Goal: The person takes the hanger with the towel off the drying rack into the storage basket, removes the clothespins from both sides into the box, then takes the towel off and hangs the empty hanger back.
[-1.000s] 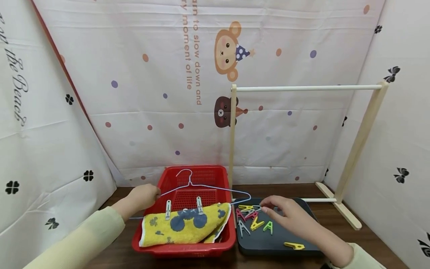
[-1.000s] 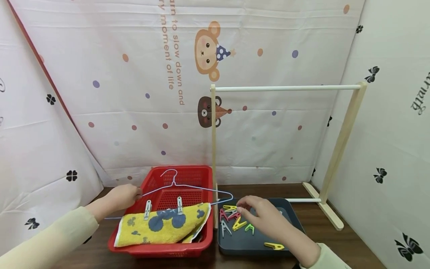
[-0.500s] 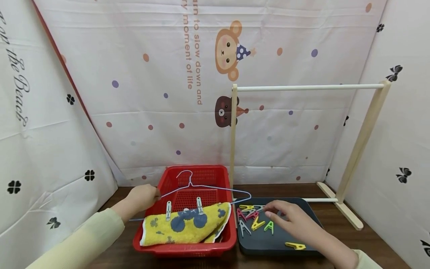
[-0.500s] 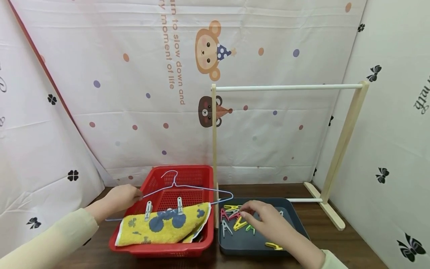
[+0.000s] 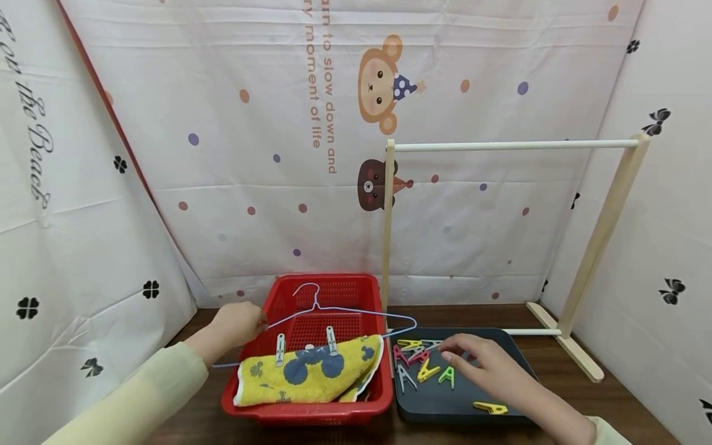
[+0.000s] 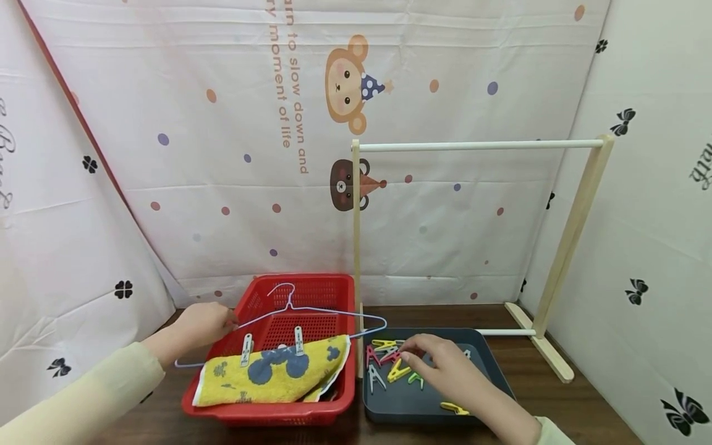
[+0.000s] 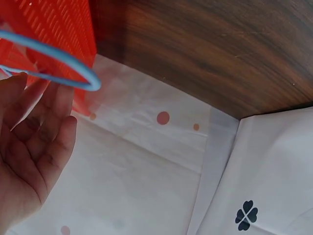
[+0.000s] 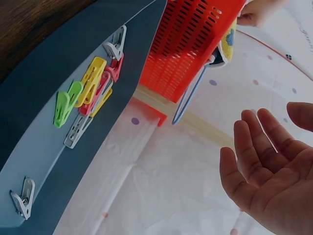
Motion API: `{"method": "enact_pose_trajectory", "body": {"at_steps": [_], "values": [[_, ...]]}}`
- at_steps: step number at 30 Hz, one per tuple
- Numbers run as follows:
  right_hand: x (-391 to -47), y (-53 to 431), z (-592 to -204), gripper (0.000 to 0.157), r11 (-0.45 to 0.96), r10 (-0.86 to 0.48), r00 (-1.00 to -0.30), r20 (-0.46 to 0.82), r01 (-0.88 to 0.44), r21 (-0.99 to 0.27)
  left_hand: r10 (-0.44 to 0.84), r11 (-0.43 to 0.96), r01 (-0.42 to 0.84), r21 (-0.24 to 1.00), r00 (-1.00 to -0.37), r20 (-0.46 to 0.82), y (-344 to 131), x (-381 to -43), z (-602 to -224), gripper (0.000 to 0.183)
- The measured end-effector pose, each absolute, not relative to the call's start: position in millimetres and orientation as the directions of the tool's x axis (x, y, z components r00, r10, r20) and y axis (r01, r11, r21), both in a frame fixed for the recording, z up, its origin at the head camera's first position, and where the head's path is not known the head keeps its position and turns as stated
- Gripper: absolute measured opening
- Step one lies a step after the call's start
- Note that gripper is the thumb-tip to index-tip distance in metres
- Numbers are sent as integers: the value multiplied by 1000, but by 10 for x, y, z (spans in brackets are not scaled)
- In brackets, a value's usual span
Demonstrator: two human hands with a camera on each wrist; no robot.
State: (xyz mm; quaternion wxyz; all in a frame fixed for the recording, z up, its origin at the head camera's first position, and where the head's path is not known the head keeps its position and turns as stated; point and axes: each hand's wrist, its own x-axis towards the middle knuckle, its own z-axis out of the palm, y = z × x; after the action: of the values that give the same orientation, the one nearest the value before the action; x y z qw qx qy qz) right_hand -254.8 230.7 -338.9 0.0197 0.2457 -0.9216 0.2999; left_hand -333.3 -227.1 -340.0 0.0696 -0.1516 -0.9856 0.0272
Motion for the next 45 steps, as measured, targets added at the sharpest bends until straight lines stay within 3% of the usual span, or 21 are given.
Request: {"method": "enact_pose_trajectory", "body": {"at_steps": [6,9,15,18,23,33,45], "values": [[-2529,2310,-3381,27,698,-430,-884,180,-453,-555,316,949,310,-62,-933,171,-2238,-3333,-3307,14],[-2534,2316,-3395,27,688,-438,-877,197,-468,-554,309,949,316,14,-936,167,-2192,-3318,-3255,16],[-2541,2312,-3396,25,680,-443,-871,213,-481,-553,311,907,291,303,-950,-18,-2065,-3249,-3117,31],[-2540,2309,-3385,26,689,-431,-879,203,-466,-555,340,886,272,377,-932,-127,-2031,-3183,-3058,37],[-2530,2314,-3394,27,695,-422,-885,198,-456,-556,378,875,288,390,-908,-179,-2018,-3096,-3059,32],[-2532,2329,-3446,26,683,-429,-885,184,-450,-575,352,863,299,406,-934,-60,-1984,-3065,-3144,9],[-2526,2357,-3456,26,671,-426,-883,199,-456,-585,383,836,330,438,-923,-34,-1967,-3055,-3183,10]]}}
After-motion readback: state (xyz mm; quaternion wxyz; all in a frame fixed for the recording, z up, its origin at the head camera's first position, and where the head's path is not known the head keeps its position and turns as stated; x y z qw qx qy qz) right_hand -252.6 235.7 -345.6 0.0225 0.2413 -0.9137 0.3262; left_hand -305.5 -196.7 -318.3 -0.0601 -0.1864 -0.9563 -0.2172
